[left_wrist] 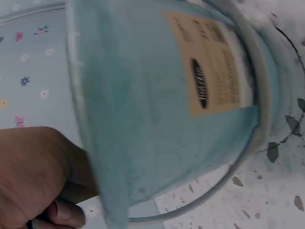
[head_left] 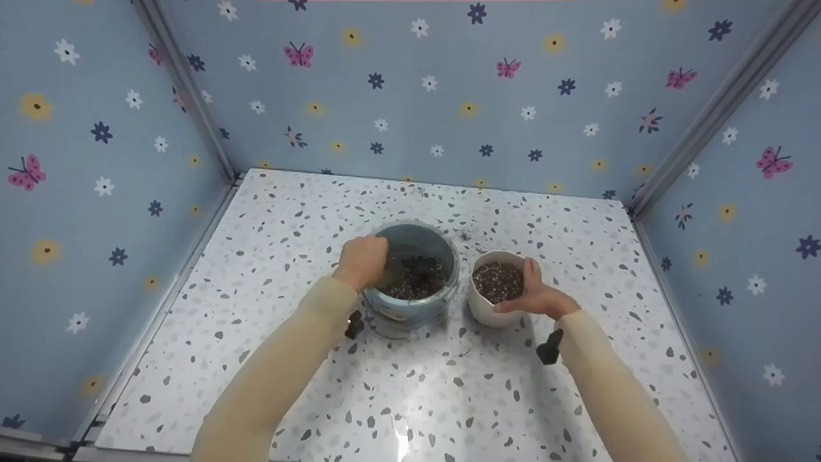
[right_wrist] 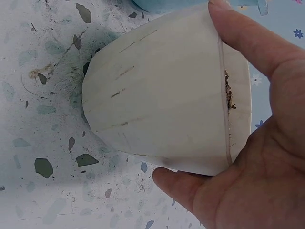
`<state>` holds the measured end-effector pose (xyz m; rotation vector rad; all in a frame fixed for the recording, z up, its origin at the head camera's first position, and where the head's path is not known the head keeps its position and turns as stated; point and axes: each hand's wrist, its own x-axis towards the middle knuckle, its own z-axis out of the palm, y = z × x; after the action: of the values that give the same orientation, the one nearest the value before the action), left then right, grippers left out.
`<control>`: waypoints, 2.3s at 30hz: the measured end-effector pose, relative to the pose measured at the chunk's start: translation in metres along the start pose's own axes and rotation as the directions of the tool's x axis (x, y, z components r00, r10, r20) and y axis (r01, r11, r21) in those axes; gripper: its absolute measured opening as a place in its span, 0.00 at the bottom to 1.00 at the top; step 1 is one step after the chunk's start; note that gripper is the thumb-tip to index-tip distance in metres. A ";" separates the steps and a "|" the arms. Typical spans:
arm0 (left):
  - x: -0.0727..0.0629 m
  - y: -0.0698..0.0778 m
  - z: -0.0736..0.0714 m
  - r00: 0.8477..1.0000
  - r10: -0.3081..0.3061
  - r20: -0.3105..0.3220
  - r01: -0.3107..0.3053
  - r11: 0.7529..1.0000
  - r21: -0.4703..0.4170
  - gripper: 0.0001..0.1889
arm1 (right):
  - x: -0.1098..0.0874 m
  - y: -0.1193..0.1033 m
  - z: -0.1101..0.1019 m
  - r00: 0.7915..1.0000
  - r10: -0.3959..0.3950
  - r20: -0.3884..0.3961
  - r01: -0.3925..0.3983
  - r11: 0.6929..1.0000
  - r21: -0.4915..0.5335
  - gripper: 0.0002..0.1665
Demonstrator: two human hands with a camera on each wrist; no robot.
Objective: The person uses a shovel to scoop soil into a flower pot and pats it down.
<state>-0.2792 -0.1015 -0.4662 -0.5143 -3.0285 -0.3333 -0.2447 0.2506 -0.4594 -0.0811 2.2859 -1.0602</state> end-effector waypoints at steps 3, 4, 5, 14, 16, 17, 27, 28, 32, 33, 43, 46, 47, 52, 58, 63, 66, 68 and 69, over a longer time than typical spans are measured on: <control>-0.001 -0.001 -0.012 0.994 -0.059 0.091 0.063 0.997 -0.045 0.07 | 0.031 0.025 0.003 0.999 0.008 -0.038 -0.008 1.000 -0.011 0.83; 0.000 -0.001 -0.015 0.993 -0.059 0.103 0.066 0.995 -0.069 0.07 | 0.033 0.026 0.003 0.999 0.027 -0.042 -0.028 0.999 -0.024 0.84; 0.001 -0.001 -0.016 0.992 -0.059 0.115 0.069 0.994 -0.088 0.08 | 0.034 0.026 0.003 0.998 0.036 -0.043 -0.037 0.999 -0.024 0.84; 0.003 -0.002 -0.018 0.990 -0.066 0.123 0.080 0.990 -0.113 0.04 | 0.033 0.029 0.002 0.999 0.030 -0.036 -0.030 1.000 0.001 0.85; 0.002 -0.003 -0.014 0.992 -0.064 0.107 0.074 0.992 -0.100 0.03 | 0.034 0.029 0.003 0.999 0.026 -0.036 -0.026 1.000 -0.004 0.85; 0.002 -0.004 -0.012 0.993 -0.062 0.104 0.072 0.993 -0.095 0.03 | 0.034 0.028 0.003 0.999 0.022 -0.038 -0.022 1.000 -0.006 0.85; 0.002 -0.006 -0.022 0.982 -0.081 0.169 0.108 0.982 -0.157 0.09 | 0.034 0.027 0.005 0.998 0.032 -0.051 -0.032 0.999 -0.013 0.84; 0.002 -0.006 -0.022 0.982 -0.084 0.171 0.112 0.980 -0.162 0.10 | 0.034 0.026 0.005 0.998 0.029 -0.050 -0.029 1.000 -0.011 0.84; 0.000 -0.007 -0.018 0.983 -0.088 0.161 0.105 0.990 -0.099 0.10 | 0.034 0.025 0.005 0.999 0.025 -0.044 -0.026 1.000 -0.010 0.84; 0.000 -0.007 -0.017 0.984 -0.085 0.156 0.096 0.993 -0.061 0.10 | 0.034 0.025 0.006 0.999 0.024 -0.043 -0.025 1.000 -0.011 0.84; -0.003 0.012 -0.011 0.985 0.123 0.123 -0.159 0.924 0.348 0.04 | 0.034 0.026 0.004 0.999 0.037 -0.033 -0.036 0.999 0.018 0.84; -0.002 0.015 -0.012 0.977 0.144 0.154 -0.190 0.919 0.345 0.04 | 0.033 0.026 0.004 0.999 0.042 -0.018 -0.042 0.999 0.025 0.83; -0.002 0.014 -0.012 0.975 0.148 0.163 -0.196 0.923 0.332 0.04 | 0.033 0.026 0.004 0.999 0.042 -0.017 -0.041 0.999 0.025 0.83; -0.001 0.010 -0.015 0.969 0.156 0.194 -0.197 0.956 0.216 0.11 | 0.032 0.026 0.004 0.999 0.035 -0.026 -0.035 0.999 0.013 0.84; -0.001 0.001 -0.018 0.967 0.142 0.211 -0.158 0.985 0.064 0.05 | 0.031 0.027 0.004 0.999 0.024 -0.030 -0.024 1.000 0.004 0.85; -0.001 -0.006 -0.020 0.962 0.125 0.244 -0.107 0.991 -0.087 0.03 | 0.031 0.028 0.004 0.999 0.019 -0.036 -0.019 1.000 0.018 0.84; -0.001 -0.009 -0.019 0.959 0.132 0.250 -0.091 0.981 -0.171 0.06 | 0.031 0.029 0.005 0.999 0.019 -0.041 -0.018 0.999 0.026 0.84; -0.002 -0.012 -0.018 0.957 0.145 0.250 -0.092 0.973 -0.212 0.05 | 0.032 0.030 0.006 0.999 0.016 -0.043 -0.015 1.000 0.026 0.83; -0.002 -0.014 -0.017 0.956 0.149 0.251 -0.090 0.968 -0.233 0.04 | 0.032 0.030 0.006 0.999 0.016 -0.045 -0.015 1.000 0.022 0.83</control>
<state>-0.2814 -0.1185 -0.4523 -0.8185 -3.2135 -0.6457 -0.2618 0.2573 -0.4998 -0.0314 2.3110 -1.0886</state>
